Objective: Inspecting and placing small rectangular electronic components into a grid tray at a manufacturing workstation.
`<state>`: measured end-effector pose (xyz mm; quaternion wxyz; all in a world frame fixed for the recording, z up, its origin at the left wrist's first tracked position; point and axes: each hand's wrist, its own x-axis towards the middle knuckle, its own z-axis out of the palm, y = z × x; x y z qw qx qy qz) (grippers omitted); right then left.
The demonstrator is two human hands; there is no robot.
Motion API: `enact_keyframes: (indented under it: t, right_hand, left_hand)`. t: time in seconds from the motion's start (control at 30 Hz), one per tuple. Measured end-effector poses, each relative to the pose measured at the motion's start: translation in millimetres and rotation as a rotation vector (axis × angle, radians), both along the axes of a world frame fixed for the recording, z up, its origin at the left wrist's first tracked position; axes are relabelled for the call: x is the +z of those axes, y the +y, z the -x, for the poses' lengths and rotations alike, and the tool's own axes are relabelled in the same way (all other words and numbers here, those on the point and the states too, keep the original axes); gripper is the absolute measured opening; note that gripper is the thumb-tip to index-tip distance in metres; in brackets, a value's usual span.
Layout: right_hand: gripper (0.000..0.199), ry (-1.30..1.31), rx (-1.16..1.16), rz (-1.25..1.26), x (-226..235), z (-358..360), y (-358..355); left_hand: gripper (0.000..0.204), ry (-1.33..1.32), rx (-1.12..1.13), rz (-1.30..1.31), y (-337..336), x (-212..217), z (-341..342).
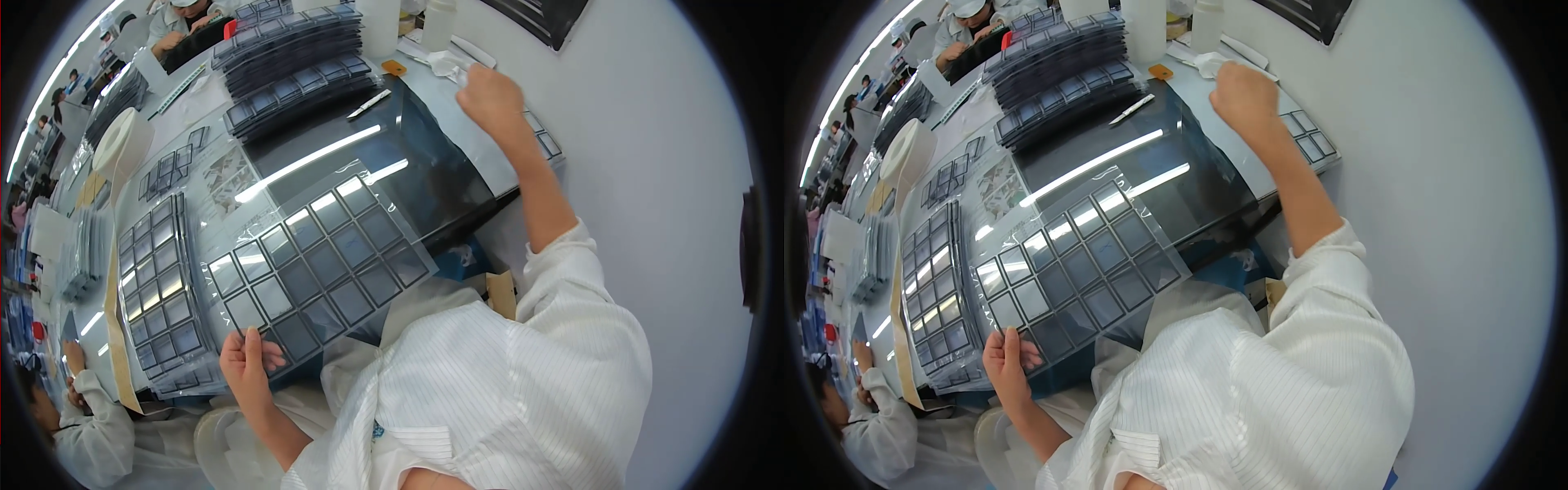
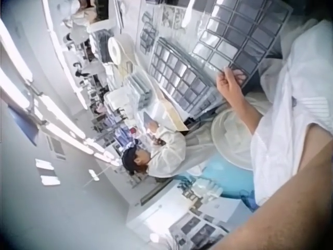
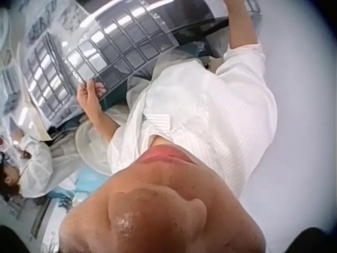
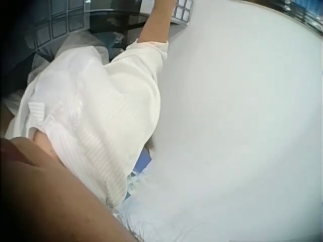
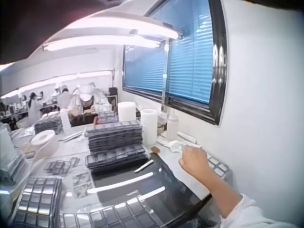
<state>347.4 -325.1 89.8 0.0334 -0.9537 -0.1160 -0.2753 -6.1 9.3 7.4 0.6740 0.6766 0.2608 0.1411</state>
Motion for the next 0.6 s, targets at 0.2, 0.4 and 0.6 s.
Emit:
enact_keyframes:
  t: [0.2, 0.4, 0.6]
  right_hand:
    - [0.014, 0.186, 0.297, 0.017, 36.1, 67.3, 26.1]
    - [0.015, 0.777, 0.68, 0.113, 8.0, 53.8, 78.3]
    - [0.016, 0.852, 0.732, -0.219, 5.9, 51.1, 122.3]
  left_hand:
    - [0.022, 0.037, 0.005, -0.023, -0.2, 8.4, 1.3]
    - [0.019, 0.019, 0.015, -0.191, -14.3, 21.8, 8.8]
    - [0.017, 0.081, 0.151, -0.268, -20.9, 33.8, 36.3]
